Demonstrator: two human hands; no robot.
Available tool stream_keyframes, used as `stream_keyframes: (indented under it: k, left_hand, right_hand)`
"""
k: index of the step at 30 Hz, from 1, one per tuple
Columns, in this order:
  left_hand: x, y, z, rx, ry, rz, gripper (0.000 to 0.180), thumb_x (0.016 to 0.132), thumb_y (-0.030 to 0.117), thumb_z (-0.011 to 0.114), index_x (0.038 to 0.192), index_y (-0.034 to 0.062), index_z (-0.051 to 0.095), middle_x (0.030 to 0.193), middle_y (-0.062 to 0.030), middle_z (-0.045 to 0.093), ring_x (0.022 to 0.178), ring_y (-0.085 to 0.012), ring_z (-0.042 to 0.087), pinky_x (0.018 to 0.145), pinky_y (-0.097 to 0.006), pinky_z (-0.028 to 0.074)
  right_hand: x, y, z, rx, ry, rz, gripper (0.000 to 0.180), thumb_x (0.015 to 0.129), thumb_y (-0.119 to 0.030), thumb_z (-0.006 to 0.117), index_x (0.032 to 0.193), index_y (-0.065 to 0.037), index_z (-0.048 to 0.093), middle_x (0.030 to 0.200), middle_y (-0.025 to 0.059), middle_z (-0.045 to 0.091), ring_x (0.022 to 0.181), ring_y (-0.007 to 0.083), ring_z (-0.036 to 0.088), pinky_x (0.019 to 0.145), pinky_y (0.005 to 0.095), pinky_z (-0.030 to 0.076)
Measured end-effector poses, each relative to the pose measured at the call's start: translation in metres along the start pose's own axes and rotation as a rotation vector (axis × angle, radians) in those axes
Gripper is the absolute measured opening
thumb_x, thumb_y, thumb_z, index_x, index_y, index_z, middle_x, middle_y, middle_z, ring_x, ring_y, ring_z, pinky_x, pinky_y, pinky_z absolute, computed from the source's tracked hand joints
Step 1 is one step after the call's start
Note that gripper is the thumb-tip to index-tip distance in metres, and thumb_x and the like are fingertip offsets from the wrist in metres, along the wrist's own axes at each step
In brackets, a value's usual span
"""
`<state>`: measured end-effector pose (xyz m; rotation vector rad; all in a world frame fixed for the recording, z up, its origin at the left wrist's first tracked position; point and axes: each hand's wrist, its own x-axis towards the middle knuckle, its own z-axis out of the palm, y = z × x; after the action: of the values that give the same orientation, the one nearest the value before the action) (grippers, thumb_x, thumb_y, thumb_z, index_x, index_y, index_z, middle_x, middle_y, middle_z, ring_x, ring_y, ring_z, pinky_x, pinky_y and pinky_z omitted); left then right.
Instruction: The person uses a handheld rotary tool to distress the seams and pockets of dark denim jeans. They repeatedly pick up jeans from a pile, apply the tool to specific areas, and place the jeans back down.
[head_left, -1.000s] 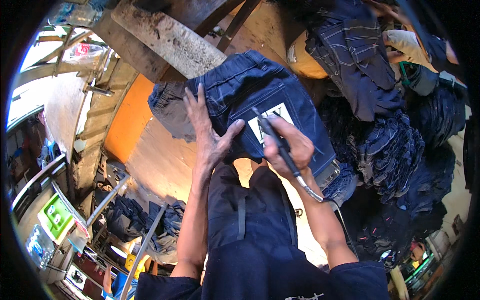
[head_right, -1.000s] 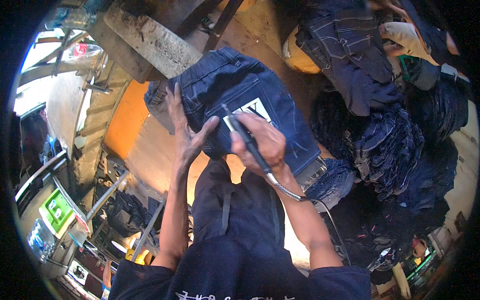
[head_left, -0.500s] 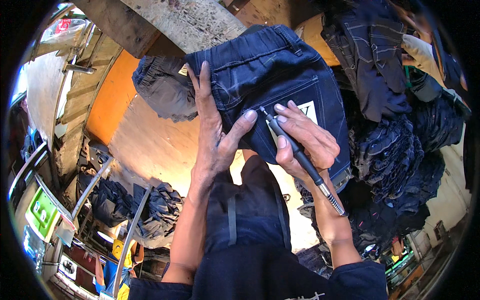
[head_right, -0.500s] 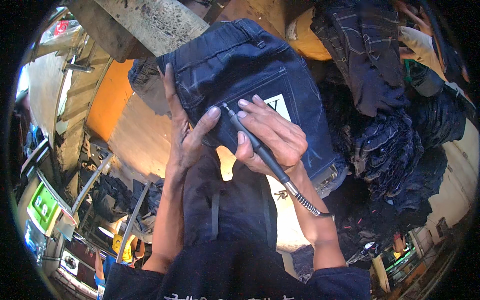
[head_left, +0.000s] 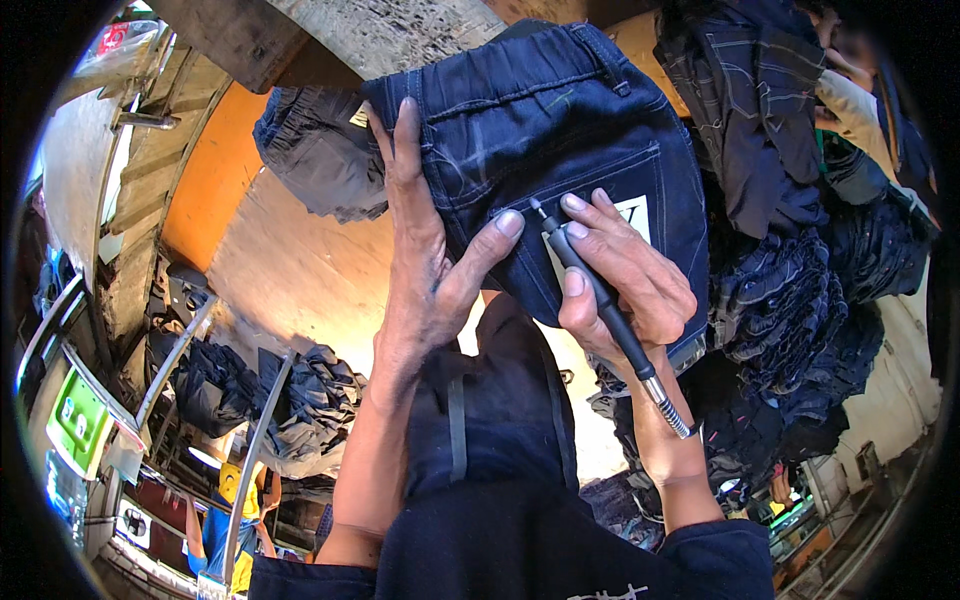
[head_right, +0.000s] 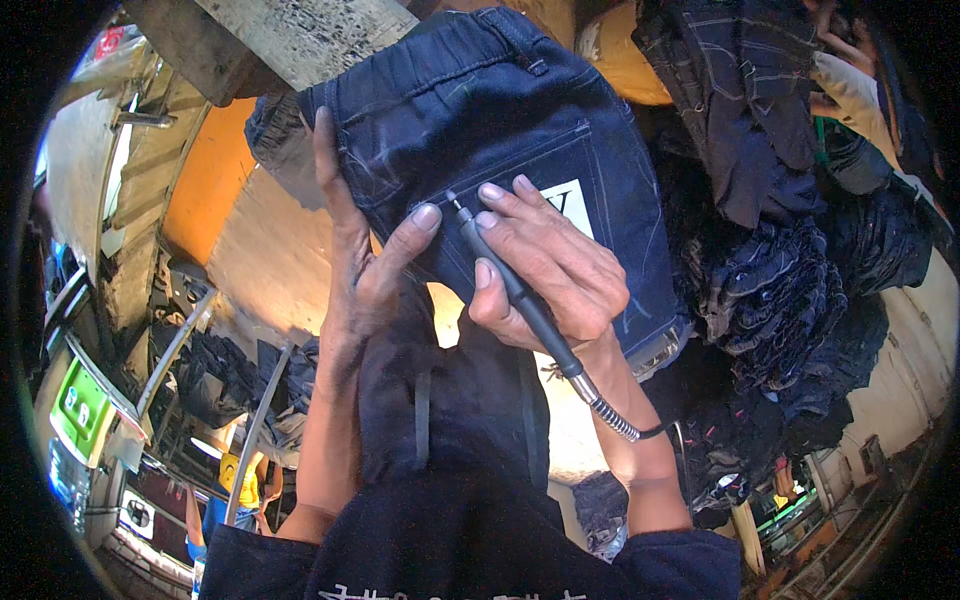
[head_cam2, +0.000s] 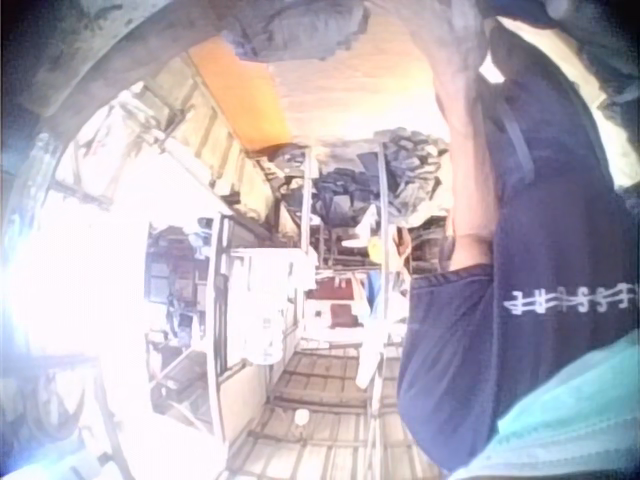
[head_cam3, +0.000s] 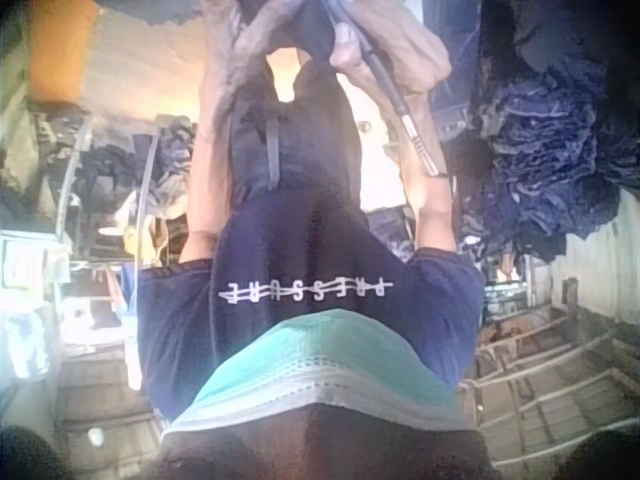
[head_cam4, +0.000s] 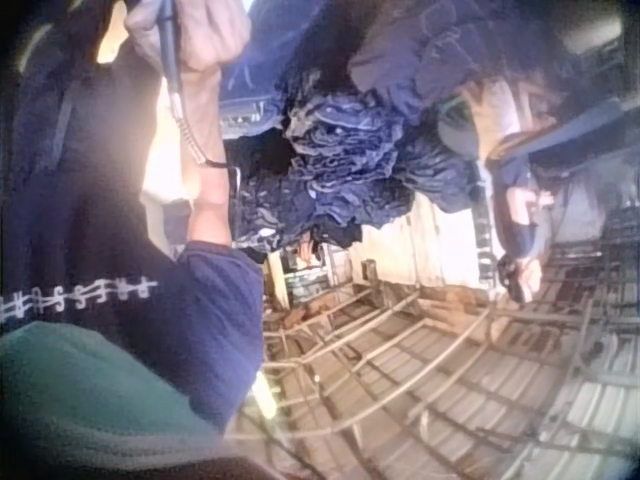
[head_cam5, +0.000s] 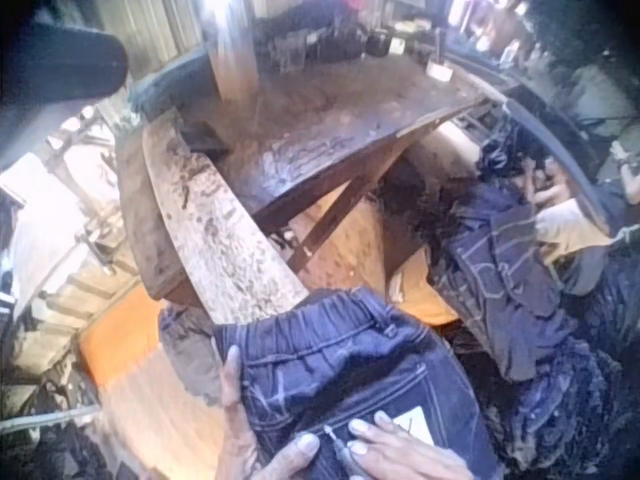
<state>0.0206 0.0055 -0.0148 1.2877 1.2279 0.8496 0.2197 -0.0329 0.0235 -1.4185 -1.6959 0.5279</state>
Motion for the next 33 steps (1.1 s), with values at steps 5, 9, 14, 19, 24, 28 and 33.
stream_keyframes:
  k: [5, 9, 14, 19, 24, 28, 33]
  left_hand:
    - [0.0, 0.0, 0.0, -0.017, 0.0, -0.028, 0.119, 0.089, 0.034, 0.085, 0.177, 0.0147, 0.007, 0.18, -0.029, -0.009, 0.168, -0.0401, -0.002, 0.135, -0.053, 0.01]
    - [0.0, -0.001, 0.0, 0.011, 0.004, -0.011, 0.12, 0.089, 0.035, 0.085, 0.177, 0.017, 0.007, 0.181, -0.0271, -0.01, 0.169, -0.0396, -0.002, 0.135, -0.053, 0.011]
    - [-0.001, -0.001, 0.002, -0.071, 0.013, -0.053, 0.122, 0.087, 0.035, 0.087, 0.177, 0.0172, 0.006, 0.18, -0.0269, -0.011, 0.168, -0.0392, -0.001, 0.135, -0.053, 0.012]
    - [0.0, 0.0, 0.007, 0.031, 0.074, -0.004, 0.123, 0.087, 0.04, 0.089, 0.176, 0.0158, 0.009, 0.18, -0.0287, -0.006, 0.168, -0.0386, 0.005, 0.135, -0.052, 0.014]
    - [0.001, -0.002, 0.017, 0.063, 0.141, -0.003, 0.124, 0.085, 0.043, 0.091, 0.175, 0.0128, 0.011, 0.18, -0.0298, -0.001, 0.167, -0.0396, 0.009, 0.135, -0.052, 0.014]
    - [0.0, -0.002, 0.015, 0.056, 0.129, -0.009, 0.124, 0.086, 0.039, 0.091, 0.175, 0.0103, 0.009, 0.18, -0.0296, 0.001, 0.167, -0.04, 0.012, 0.136, -0.05, 0.014]
    - [0.0, 0.001, 0.015, 0.048, 0.117, -0.025, 0.123, 0.087, 0.036, 0.091, 0.174, 0.0103, 0.008, 0.179, -0.0281, 0.006, 0.164, -0.0385, 0.019, 0.135, -0.05, 0.018]
  right_hand:
    - [-0.002, 0.0, -0.001, -0.003, 0.006, 0.033, 0.024, 0.083, -0.008, 0.075, 0.101, 0.006, 0.08, 0.099, 0.0227, 0.081, 0.104, 0.0375, 0.081, 0.101, 0.0522, 0.064]
    - [-0.002, 0.003, 0.001, 0.005, 0.034, 0.02, 0.024, 0.082, -0.006, 0.075, 0.102, 0.006, 0.079, 0.099, 0.0228, 0.081, 0.104, 0.0375, 0.081, 0.101, 0.0527, 0.064]
    - [-0.003, 0.001, -0.001, -0.004, 0.034, 0.053, 0.023, 0.084, -0.008, 0.074, 0.102, 0.007, 0.079, 0.1, 0.0235, 0.081, 0.105, 0.0375, 0.081, 0.101, 0.0533, 0.063]
    - [-0.003, 0.003, -0.018, 0.101, 0.032, 0.164, 0.032, 0.1, -0.018, 0.07, 0.117, 0.009, 0.075, 0.119, 0.0322, 0.076, 0.122, 0.0403, 0.074, 0.112, 0.0588, 0.054]
    - [-0.003, 0.013, -0.016, 0.038, 0.025, 0.062, 0.03, 0.099, -0.017, 0.07, 0.112, 0.009, 0.076, 0.108, 0.0311, 0.079, 0.111, 0.0419, 0.078, 0.108, 0.059, 0.057]
    - [-0.004, 0.012, -0.015, 0.022, 0.006, 0.078, 0.029, 0.095, -0.014, 0.069, 0.111, 0.009, 0.077, 0.109, 0.0295, 0.079, 0.112, 0.0409, 0.079, 0.107, 0.0589, 0.058]
    - [-0.003, 0.012, -0.016, 0.013, 0.013, 0.082, 0.029, 0.095, -0.015, 0.069, 0.111, 0.008, 0.078, 0.109, 0.0291, 0.08, 0.112, 0.0407, 0.079, 0.107, 0.059, 0.058]
